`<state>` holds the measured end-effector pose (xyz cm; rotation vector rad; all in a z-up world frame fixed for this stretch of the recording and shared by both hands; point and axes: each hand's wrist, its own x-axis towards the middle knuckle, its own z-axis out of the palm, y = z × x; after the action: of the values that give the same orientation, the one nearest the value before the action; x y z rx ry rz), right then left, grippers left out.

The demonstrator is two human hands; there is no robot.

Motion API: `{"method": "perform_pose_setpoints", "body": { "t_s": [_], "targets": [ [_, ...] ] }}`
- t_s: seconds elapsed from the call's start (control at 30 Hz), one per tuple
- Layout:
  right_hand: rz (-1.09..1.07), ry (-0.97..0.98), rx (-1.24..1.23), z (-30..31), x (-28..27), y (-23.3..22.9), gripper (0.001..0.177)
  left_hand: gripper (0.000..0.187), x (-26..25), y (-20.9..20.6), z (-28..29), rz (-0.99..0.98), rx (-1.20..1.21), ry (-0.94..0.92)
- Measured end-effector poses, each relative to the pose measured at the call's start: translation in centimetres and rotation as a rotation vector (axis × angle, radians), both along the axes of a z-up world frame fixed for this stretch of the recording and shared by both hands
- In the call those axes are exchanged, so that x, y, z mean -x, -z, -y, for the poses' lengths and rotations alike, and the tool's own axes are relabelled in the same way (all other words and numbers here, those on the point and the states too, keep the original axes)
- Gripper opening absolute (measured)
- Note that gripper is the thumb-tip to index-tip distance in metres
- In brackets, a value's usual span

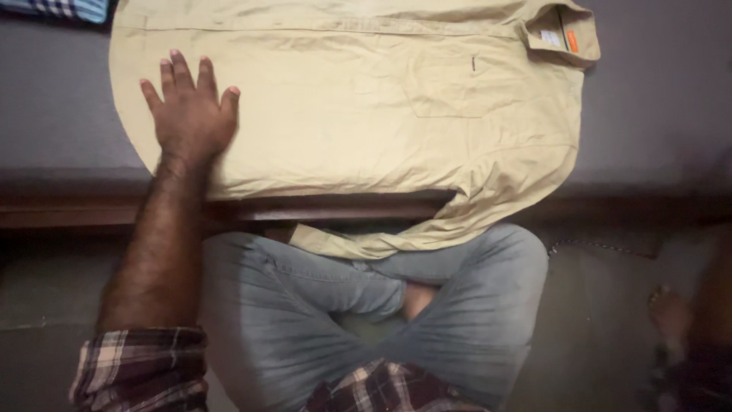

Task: The person irons a beige shirt laid out on a bed. They use an electric iron to smooth the fabric, periodically adjusting the shirt's position and sleeves to reach different areas.

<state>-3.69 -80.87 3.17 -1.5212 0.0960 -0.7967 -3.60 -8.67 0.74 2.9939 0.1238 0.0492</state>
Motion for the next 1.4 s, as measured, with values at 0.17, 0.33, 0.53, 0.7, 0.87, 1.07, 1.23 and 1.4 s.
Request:
{"method": "perform_pose_setpoints", "body": {
  "t_s": [0.17, 0.33, 0.53, 0.7, 0.87, 1.07, 1.23, 1.4],
  "targets": [
    [0.194, -0.212, -0.098, -1.8, -3.4, 2.1, 0.052, 0.075, 0.0, -0.4, 0.3, -0.027, 0.005, -0.025],
    [0.219, -0.340, -0.166, -7.7, -4.9, 6.2, 0.063, 0.074, 0.1, -0.7, 0.3, -0.046, -0.019, -0.033],
    [0.109, -0.529, -0.065, -11.3, -3.7, 7.9, 0.054, 0.073, -0.7, -0.6, 0.4, -0.061, -0.129, -0.038],
    [0.002, -0.464, -0.039, -12.9, -0.2, 6.4, 0.051, 0.074, -2.8, -0.6, 1.4, -0.047, -0.221, 0.032],
    [-0.167, -0.329, -0.003, -13.8, 1.5, 4.7, 0.045, 0.082, -3.5, 0.0, 6.0, -0.076, 0.005, 0.161],
    [-0.206, -0.302, 0.400, -12.3, 2.0, 4.4, 0.045, 0.084, -2.7, -0.1, 6.8, -0.062, 0.033, 0.164],
    [-0.186, -0.064, 0.513, -12.8, 3.7, 4.7, 0.060, 0.084, -2.7, -0.2, 6.8, -0.055, 0.042, 0.152],
    [0.031, -0.108, 1.244, -18.5, 13.6, 7.8, 0.034, 0.084, -2.8, 0.4, 6.8, -0.030, 0.032, 0.152]
  ]
}}
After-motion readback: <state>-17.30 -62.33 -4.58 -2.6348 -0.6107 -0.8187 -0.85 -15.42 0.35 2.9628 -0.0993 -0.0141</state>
